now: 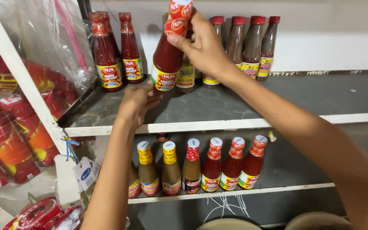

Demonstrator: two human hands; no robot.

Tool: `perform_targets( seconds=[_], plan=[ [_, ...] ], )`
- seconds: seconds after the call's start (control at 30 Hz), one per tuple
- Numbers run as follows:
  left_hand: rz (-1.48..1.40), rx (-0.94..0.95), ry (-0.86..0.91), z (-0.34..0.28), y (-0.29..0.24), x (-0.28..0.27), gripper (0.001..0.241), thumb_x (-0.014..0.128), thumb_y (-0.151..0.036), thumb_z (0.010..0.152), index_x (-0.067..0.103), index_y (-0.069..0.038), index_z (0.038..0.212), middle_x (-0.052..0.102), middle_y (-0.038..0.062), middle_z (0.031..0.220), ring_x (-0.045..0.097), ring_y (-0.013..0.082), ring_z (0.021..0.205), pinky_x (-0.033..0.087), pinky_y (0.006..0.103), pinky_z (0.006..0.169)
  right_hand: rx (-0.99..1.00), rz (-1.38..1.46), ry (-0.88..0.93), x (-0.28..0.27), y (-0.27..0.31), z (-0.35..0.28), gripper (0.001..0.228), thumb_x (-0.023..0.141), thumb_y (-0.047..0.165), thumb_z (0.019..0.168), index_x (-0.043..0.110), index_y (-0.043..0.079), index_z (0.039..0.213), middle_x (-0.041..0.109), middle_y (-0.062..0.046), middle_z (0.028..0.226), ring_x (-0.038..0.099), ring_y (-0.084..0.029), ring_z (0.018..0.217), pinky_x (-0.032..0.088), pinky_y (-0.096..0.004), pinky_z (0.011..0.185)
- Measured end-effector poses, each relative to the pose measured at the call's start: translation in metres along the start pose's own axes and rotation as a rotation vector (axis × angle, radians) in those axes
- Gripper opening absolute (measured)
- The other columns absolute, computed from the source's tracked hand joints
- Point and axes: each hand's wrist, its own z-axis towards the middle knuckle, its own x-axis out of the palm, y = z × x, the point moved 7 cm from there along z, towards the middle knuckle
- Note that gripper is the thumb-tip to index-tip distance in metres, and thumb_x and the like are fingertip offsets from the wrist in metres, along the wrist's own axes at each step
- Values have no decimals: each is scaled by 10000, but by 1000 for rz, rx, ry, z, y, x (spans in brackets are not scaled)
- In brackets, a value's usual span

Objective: Stocking bottles of sauces onto grocery store shelves from a cardboard box.

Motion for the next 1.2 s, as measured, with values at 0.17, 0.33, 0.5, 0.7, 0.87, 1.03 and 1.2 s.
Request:
perform_targets(
  seconds=[0.17,0.33,0.5,0.7,0.87,1.03,1.2],
  plan=[
    [-33,-106,106,-54,-3,42,339,608,-215,995,634,99,1119,711,184,1035,735,253,926,620,405,872,-35,-29,-6,-33,37,-24,370,710,151,1121,494,17,1390,662,-79,1314,659,-163,1258,550,-342,1132],
    [-212,-69,138,-94,11,75,376,641,-202,966,621,115,1166,724,194,1107,727,274,1003,625,425,891,30,13,-2,-53,75,-49,384,722,185,1098,507,14,1365,651,-82,1318,647,-160,1259,559,-357,1125],
    [-350,-56,152,-139,23,114,379,640,-208,972,639,105,1186,739,184,1116,734,249,1021,617,411,926,39,12,21,-77,102,-76,380,709,195,1124,496,13,1380,655,-86,1346,645,-168,1298,532,-359,1182],
    [-500,-110,122,-186,56,166,301,666,-170,970,661,83,1132,740,165,1081,733,240,982,619,413,939,130,-133,35,-100,146,-122,381,657,230,1165,437,18,1394,606,-67,1326,611,-134,1264,530,-330,1138],
    [-564,-177,159,-233,88,224,282,663,-163,973,670,84,1109,742,175,1061,737,245,947,614,406,929,240,-338,33,-133,174,-175,439,670,239,1124,410,16,1399,568,-89,1320,572,-166,1273,501,-354,1150],
    [-585,-233,125,-273,125,269,285,685,-146,955,622,86,1110,721,174,1067,725,234,937,625,404,921,302,-450,60,-161,199,-237,957,814,209,1061,46,-7,1591,333,-148,1581,369,-244,1564,370,-395,1314],
    [-535,-318,51,-298,166,298,305,704,-135,931,583,80,1109,706,191,1062,722,244,942,623,403,903,464,-367,-37,-189,194,-295,1004,805,225,954,89,0,1621,347,-158,1582,372,-249,1507,334,-399,1281]
  ],
)
